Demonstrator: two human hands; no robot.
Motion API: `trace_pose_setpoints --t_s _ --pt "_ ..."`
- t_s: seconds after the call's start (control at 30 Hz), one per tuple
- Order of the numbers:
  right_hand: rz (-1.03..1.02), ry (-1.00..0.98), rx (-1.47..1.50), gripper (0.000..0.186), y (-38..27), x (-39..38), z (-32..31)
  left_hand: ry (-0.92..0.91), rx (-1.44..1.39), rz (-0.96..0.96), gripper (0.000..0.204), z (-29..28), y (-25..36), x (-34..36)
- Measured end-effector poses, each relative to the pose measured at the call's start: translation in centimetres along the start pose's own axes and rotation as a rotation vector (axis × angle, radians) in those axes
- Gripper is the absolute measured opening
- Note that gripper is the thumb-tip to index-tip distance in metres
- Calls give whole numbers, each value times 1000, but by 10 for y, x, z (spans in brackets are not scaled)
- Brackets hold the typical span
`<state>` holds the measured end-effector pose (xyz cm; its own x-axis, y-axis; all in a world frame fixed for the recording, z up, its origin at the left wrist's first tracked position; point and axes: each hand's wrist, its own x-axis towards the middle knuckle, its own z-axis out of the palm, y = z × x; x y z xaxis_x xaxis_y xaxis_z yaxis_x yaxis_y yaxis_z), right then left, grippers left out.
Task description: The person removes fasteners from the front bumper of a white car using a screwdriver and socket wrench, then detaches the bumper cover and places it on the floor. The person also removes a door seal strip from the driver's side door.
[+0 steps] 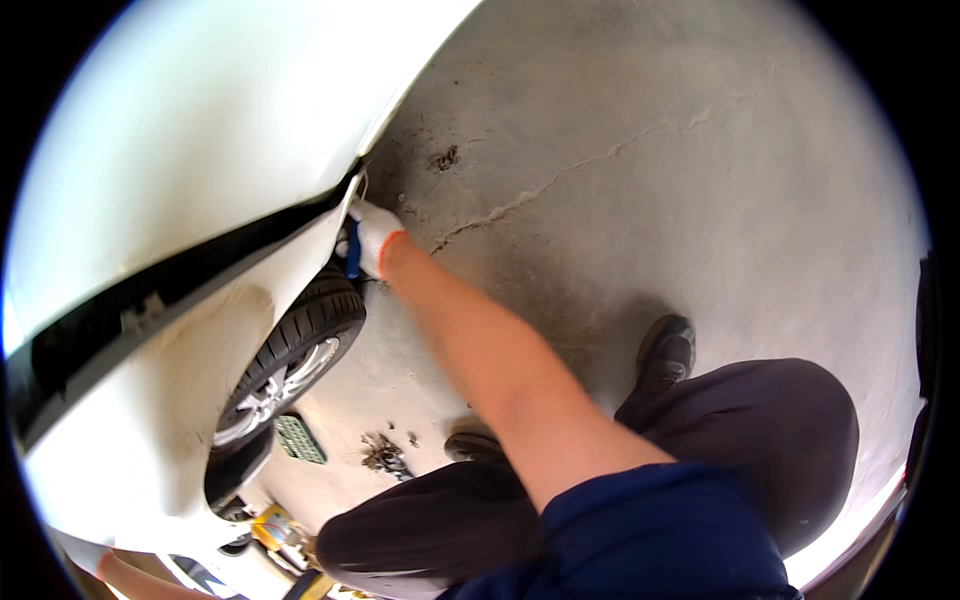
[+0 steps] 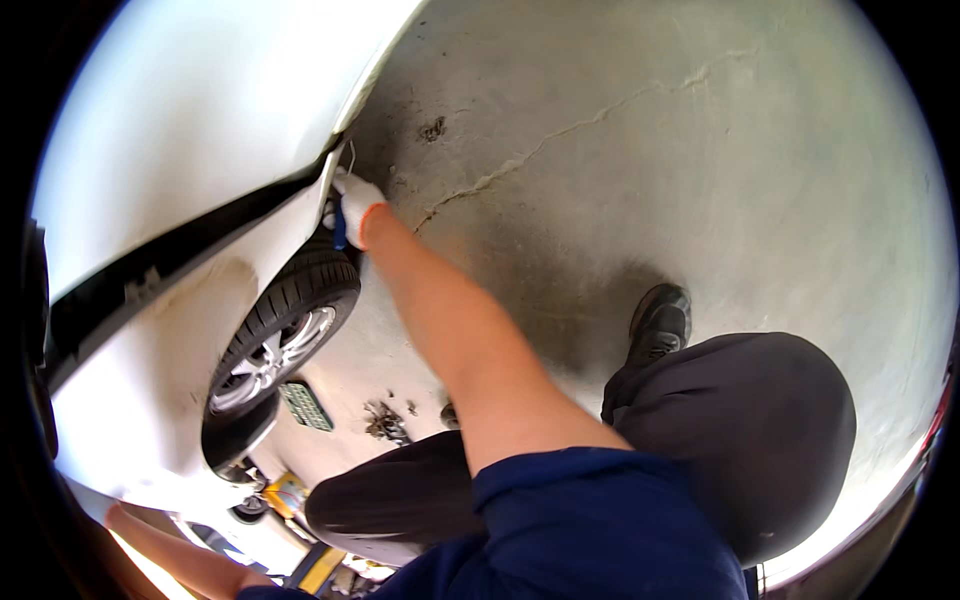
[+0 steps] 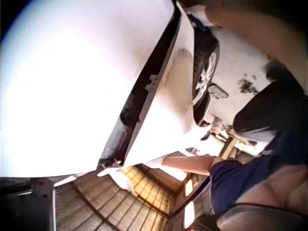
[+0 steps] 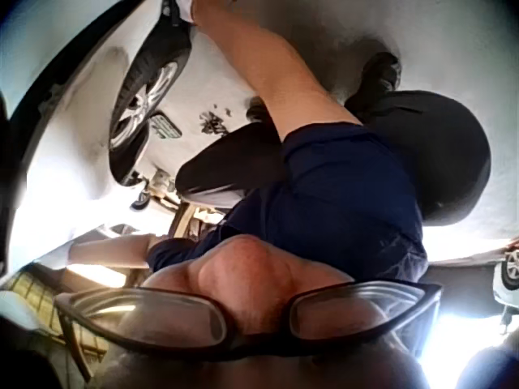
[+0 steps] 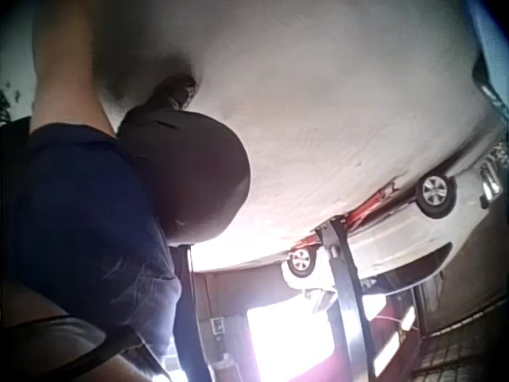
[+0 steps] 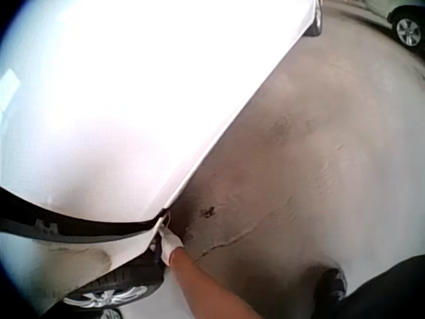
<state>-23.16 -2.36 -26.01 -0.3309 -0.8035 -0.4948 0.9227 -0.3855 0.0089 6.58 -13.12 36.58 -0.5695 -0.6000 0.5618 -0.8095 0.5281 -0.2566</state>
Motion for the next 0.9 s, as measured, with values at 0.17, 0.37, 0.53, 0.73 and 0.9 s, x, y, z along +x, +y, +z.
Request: trace_pose_setpoints --t_s 0.17,0.37,0.53,0.73,0.9 --pt "12 44 73 28 14 -12 22 -80 62 -78 47 -19 -31 13" --pt "58 152 -68 29 -7 29 12 -121 67 -222 50 -18 -26 18" --pt "136 60 -11 29 -21 11 14 -215 331 -209 50 -36 -63 21" --pt "244 239 -126 28 -25 10 25 27 -199 -531 48 -37 -66 15" --pt "119 13 -767 30 49 68 8 50 -233 -624 49 -55 -48 1"
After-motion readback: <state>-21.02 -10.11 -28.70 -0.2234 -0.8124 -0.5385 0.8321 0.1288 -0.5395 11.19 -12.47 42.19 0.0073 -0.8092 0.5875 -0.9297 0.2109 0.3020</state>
